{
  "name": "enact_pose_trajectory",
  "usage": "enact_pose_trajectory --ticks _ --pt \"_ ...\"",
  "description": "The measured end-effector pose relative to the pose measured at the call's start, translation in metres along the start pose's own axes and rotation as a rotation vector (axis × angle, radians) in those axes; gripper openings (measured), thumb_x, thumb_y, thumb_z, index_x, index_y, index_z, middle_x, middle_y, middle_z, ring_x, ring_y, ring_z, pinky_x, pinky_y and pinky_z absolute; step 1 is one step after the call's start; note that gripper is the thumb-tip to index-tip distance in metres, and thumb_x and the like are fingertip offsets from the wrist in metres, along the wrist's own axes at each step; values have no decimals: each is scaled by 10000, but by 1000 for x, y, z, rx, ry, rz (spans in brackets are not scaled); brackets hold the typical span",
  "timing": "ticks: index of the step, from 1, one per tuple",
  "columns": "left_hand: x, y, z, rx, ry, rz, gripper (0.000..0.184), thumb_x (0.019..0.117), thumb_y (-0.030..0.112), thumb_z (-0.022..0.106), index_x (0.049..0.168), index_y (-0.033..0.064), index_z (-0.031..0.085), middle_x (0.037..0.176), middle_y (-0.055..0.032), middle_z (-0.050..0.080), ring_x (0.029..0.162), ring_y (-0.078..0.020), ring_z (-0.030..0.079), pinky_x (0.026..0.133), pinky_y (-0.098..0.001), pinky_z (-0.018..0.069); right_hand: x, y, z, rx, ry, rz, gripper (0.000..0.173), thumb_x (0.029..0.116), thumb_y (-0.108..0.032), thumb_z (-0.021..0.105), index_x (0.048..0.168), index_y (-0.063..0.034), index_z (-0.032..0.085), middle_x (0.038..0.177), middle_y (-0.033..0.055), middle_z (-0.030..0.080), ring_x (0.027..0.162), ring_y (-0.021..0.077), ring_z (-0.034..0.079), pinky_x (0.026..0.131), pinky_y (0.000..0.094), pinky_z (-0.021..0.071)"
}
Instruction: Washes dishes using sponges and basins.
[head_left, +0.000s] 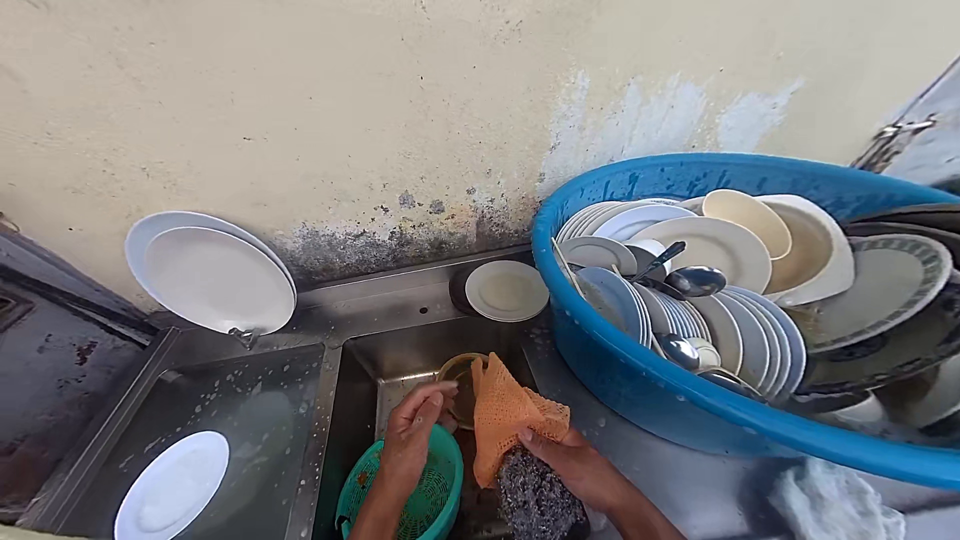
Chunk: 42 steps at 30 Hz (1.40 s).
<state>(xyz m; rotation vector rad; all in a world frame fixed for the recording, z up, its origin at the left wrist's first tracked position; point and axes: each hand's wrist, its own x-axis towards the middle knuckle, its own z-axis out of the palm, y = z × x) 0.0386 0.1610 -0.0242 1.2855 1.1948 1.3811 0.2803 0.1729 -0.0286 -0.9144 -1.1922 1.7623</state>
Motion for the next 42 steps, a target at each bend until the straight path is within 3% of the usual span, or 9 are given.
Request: enact_pose_trajectory --ticks 4,8,11,15,21,27,32,35,42 --pt "1 -1 2 113 -393 -46 832 831 221 797 1544 45 405 1566 -120 443 1427 -208 450 1149 -391 444 0 -6 -1 -173 -180 -6 208 1004 -133 601 1195 -62 641 1084 -63 742 1047 11 683 990 250 561" --pt "3 0 6 -18 -266 110 260 968 99 619 1174 -50 677 1337 -126 660 1334 -212 561 1157 -407 437 7 0 -2 -282 -143 -32 205 1032 -161 544 1111 -79 715 1034 -56 748 1005 4 683 947 251 565" --pt "5 2 -3 131 141 80 241 1002 80 485 940 24 712 873 10 718 866 -52 690 834 -277 581 5 -1 -6 -189 147 -59 247 1039 -96 489 1160 -21 690 1071 6 751 1027 42 690 961 255 564" --pt "11 6 -25 -147 231 114 333 1069 130 362 888 59 632 919 -116 762 962 -260 743 953 -422 585 -1 -3 -22 -1 361 -36 277 1073 -149 430 1143 -29 670 961 46 756 883 99 730 816 279 620" --pt "9 -24 15 -23 -271 -469 606 1126 358 158 1372 2 581 1350 -132 633 1253 -194 597 1070 -392 478 -11 -2 -2 85 176 -3 208 1037 -128 478 1088 -73 672 954 17 766 899 86 733 861 281 613" --pt "-18 -24 34 -554 -93 -405 406 1081 243 272 1315 4 502 1112 -53 706 1043 -122 683 945 -333 564 -14 9 -3 132 124 161 249 1033 -239 501 1089 -89 693 929 29 773 856 100 745 799 300 634" --pt "-9 -33 24 178 128 -220 299 1064 299 546 1019 54 712 885 -53 687 818 -134 657 767 -347 552 -15 30 -28 -335 273 254 432 1025 -227 553 1428 -69 541 1272 122 664 1078 167 669 917 350 562" --pt "-5 -39 7 611 6 2 444 1059 409 500 908 43 701 858 -105 668 846 -241 669 793 -484 550 -16 28 -21 -475 254 249 582 965 -269 630 1504 -112 474 1039 118 714 841 162 683 785 354 566" --pt "25 27 1 534 -186 -243 390 1076 393 498 978 69 690 794 -81 640 731 -198 621 702 -430 531 35 19 33 -751 -42 255 589 986 -466 630 1473 -153 524 1184 135 708 1056 242 697 972 492 545"
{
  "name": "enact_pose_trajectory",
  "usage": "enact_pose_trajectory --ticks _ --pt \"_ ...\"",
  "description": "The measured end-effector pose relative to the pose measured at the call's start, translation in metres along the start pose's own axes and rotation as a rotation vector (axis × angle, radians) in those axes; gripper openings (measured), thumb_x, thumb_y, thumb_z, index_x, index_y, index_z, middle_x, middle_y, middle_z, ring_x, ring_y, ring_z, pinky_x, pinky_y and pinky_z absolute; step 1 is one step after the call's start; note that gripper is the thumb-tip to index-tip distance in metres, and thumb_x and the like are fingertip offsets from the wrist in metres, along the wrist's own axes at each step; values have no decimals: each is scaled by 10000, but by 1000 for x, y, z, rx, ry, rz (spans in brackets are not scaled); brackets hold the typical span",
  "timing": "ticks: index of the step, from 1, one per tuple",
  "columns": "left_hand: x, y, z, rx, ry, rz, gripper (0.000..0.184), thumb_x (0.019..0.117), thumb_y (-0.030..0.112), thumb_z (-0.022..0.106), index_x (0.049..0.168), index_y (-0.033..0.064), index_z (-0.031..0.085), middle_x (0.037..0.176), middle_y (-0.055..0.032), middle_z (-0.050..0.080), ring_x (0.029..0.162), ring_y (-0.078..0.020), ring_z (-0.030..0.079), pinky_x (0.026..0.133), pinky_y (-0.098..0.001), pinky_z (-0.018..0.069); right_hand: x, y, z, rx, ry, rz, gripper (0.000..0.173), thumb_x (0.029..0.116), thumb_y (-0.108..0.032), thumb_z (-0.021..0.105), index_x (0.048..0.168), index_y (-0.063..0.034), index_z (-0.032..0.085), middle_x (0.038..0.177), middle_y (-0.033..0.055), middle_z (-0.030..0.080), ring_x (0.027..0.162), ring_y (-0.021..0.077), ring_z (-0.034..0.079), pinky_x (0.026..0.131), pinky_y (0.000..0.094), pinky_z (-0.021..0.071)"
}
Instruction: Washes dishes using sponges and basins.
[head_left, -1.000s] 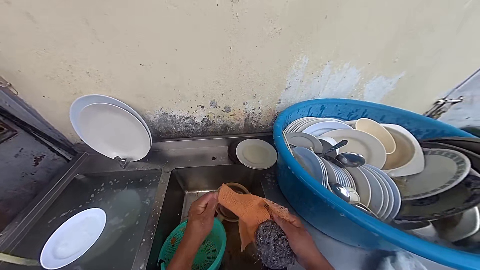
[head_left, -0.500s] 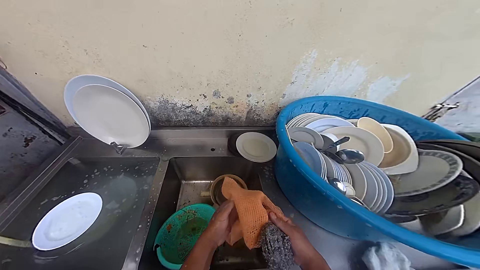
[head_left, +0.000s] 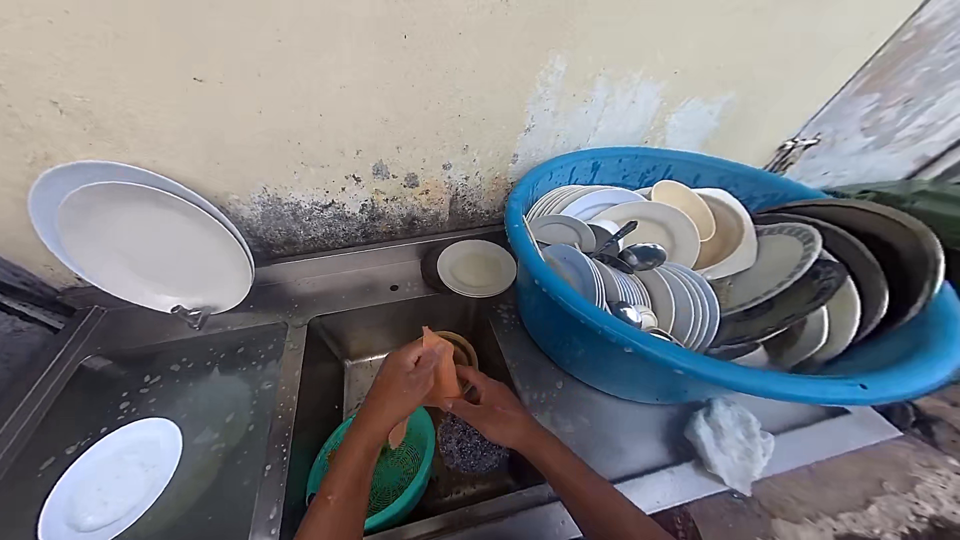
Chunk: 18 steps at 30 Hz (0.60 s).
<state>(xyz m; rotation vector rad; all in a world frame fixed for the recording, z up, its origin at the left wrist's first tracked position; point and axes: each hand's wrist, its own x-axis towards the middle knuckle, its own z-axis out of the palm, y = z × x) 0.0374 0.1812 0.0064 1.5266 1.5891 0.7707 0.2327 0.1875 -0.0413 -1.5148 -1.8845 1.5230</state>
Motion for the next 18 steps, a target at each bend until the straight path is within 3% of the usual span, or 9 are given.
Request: enact_pose_trajectory --ticks 2,4,8,10,12,13,15,16,18 --pt "5 -1 -12 39 -7 -15 386 1070 402 507 976 75 690 824 -91 656 774 -218 639 736 -462 533 7 -6 -6 -38 8 -72 365 1042 -406 548 1181 -109 707 1046 103 709 1004 221 669 918 494 520" --pt "11 -15 -31 71 -11 -34 356 1066 378 528 977 75 695 843 -91 672 796 -216 656 762 -464 544 1 -13 -25 -38 -50 -128 332 1060 -372 529 1033 -102 721 938 54 681 913 151 639 848 422 511" --pt "0 -45 -41 -190 118 53 270 1082 231 511 1042 86 735 735 -47 644 625 -126 599 597 -304 514 -15 -31 -63 -14 -328 -128 271 1070 -279 542 1028 -70 708 961 -1 652 909 36 588 852 284 487" --pt "-14 -47 -28 -438 312 103 337 1101 173 414 1241 48 693 669 -42 583 487 -99 518 454 -224 455 -15 -37 -67 -2 -389 -125 259 1067 -282 547 979 -88 694 917 -27 636 877 20 581 819 261 483" --pt "-40 -49 -18 -625 450 70 425 1110 206 289 1271 21 636 688 -16 595 483 -75 524 436 -196 449 -15 -40 -70 57 -384 -110 249 1062 -290 554 981 -100 692 936 -34 647 900 14 599 842 257 502" --pt "-56 -50 -12 -708 419 17 500 1117 272 193 1245 20 606 696 -5 623 479 -64 549 417 -187 456 -17 -40 -73 102 -366 -100 236 1059 -281 558 994 -98 692 955 -34 652 920 13 604 862 255 506" --pt "-91 -56 7 -816 134 -131 737 1076 527 40 1242 54 580 836 -39 734 596 -134 685 453 -257 539 -22 -36 -80 177 -321 -93 214 1055 -257 560 1032 -92 694 991 -34 669 954 9 619 898 251 517" --pt "-103 -57 19 -855 -32 -191 839 1027 648 29 1337 57 536 1003 -88 751 757 -224 739 532 -349 591 -24 -34 -84 175 -308 -94 216 1053 -259 560 1043 -93 697 998 -33 676 957 12 628 898 254 525" --pt "-110 -53 41 -963 -185 -264 1009 921 840 138 1582 91 281 1370 -212 608 1106 -425 680 726 -581 610 -25 -32 -86 57 -306 -115 254 1050 -298 560 975 -90 685 938 -12 647 899 49 607 839 297 509"
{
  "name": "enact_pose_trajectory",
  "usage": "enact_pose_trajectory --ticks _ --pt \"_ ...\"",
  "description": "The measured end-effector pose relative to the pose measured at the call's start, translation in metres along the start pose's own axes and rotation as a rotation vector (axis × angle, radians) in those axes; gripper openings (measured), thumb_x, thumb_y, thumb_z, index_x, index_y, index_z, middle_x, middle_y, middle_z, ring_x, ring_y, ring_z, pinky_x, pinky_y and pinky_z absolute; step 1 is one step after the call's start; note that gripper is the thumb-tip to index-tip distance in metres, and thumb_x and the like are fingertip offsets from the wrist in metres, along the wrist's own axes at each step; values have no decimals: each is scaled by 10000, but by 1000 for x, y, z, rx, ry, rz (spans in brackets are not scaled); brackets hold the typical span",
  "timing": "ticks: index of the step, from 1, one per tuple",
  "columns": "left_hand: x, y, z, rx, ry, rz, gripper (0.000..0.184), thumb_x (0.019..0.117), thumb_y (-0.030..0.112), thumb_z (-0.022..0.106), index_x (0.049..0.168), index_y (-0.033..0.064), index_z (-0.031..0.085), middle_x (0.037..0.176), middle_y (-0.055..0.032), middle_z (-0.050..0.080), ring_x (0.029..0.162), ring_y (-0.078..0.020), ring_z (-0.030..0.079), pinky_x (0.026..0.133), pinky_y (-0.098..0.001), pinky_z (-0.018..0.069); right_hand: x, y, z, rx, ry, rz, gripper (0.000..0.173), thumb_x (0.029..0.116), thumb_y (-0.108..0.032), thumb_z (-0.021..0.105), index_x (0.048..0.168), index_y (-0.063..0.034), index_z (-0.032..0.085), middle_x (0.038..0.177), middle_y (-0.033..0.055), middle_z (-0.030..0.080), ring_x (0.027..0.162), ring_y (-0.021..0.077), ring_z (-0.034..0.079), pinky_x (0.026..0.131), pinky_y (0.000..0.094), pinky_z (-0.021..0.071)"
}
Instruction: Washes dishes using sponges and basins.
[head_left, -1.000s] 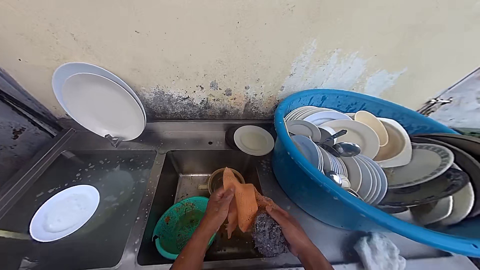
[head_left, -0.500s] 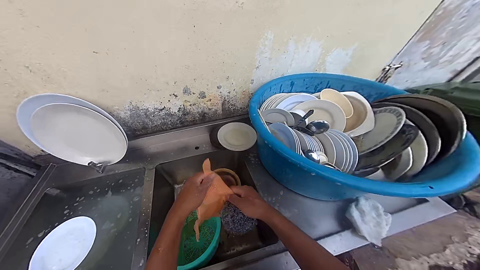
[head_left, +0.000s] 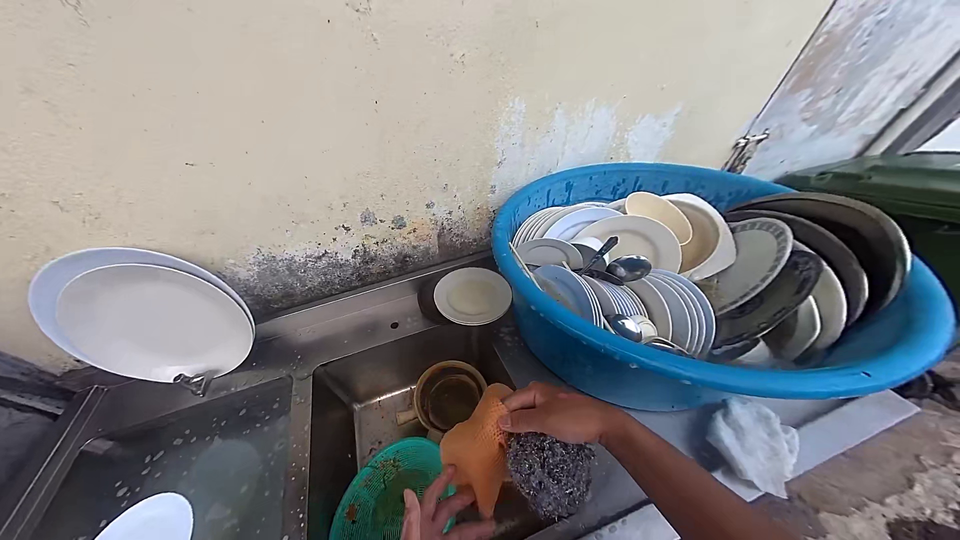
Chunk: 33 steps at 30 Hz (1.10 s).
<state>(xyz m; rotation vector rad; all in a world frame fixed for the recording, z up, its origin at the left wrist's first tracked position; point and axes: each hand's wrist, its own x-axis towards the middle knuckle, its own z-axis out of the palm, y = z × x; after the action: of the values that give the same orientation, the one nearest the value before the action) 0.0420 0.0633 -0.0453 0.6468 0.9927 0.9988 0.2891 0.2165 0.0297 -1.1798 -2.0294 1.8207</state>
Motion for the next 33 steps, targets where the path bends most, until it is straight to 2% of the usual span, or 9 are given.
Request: enact_pose_trajectory --ticks 3,6,8,11,14,18,24,29,33 --pt "31 -3 31 -142 16 0 1034 874 868 304 1658 252 28 1628 -202 310 1386 -453 460 921 -699 501 2 -9 22 -350 -84 -12 360 1055 -325 510 835 -53 596 782 80 532 755 209 531 686 451 420" --pt "75 -4 53 -414 74 110 559 1076 531 308 1342 111 563 1131 -93 722 1005 -178 717 815 -377 618 4 -26 59 -616 -170 27 358 1055 -331 508 1027 -11 666 915 192 643 916 363 636 784 595 476" --pt "96 -2 56 -683 4 100 532 1106 399 247 1092 51 649 903 -110 751 827 -184 751 723 -359 637 -3 -33 66 -668 -157 83 438 1057 -381 519 1293 -27 620 1097 226 678 1072 408 653 901 644 487" --pt "100 -5 52 -859 -45 59 560 1069 497 295 1093 74 661 951 -133 751 870 -243 755 738 -426 640 -34 -15 40 -369 70 25 516 1038 -434 552 1435 -105 581 1086 164 698 961 289 672 892 522 532" --pt "97 -16 45 -869 -100 22 601 960 621 482 1173 87 656 1079 -174 734 990 -315 732 811 -517 617 -58 19 10 171 436 -67 321 1047 -343 546 1214 -134 724 1017 12 720 909 81 661 843 302 553" --pt "96 -6 72 -798 -296 18 723 850 705 634 1276 121 647 1215 -183 701 1130 -346 687 936 -580 567 -26 36 11 453 859 -45 318 1087 -277 511 966 -50 699 833 83 682 794 168 667 753 358 564" --pt "93 2 106 -468 17 123 318 1006 290 519 1214 61 591 1041 -134 739 953 -229 740 820 -447 629 -16 35 34 -400 738 -36 451 1098 -351 368 1373 -124 644 1399 111 623 1351 319 521 1120 504 412" --pt "102 49 127 -59 32 500 441 977 148 585 1375 -7 476 1190 -47 708 1085 -124 693 960 -349 585 -101 21 -71 -571 1210 -544 263 1031 -221 567 1196 -103 735 1134 62 742 1051 173 713 910 360 600" --pt "138 75 212 243 37 798 765 889 193 695 1502 -42 303 1349 -95 591 1168 -119 637 970 -320 573 -127 80 -217 -420 1193 123 488 1025 -321 617 1357 35 582 1281 254 628 1224 395 605 1061 555 478"
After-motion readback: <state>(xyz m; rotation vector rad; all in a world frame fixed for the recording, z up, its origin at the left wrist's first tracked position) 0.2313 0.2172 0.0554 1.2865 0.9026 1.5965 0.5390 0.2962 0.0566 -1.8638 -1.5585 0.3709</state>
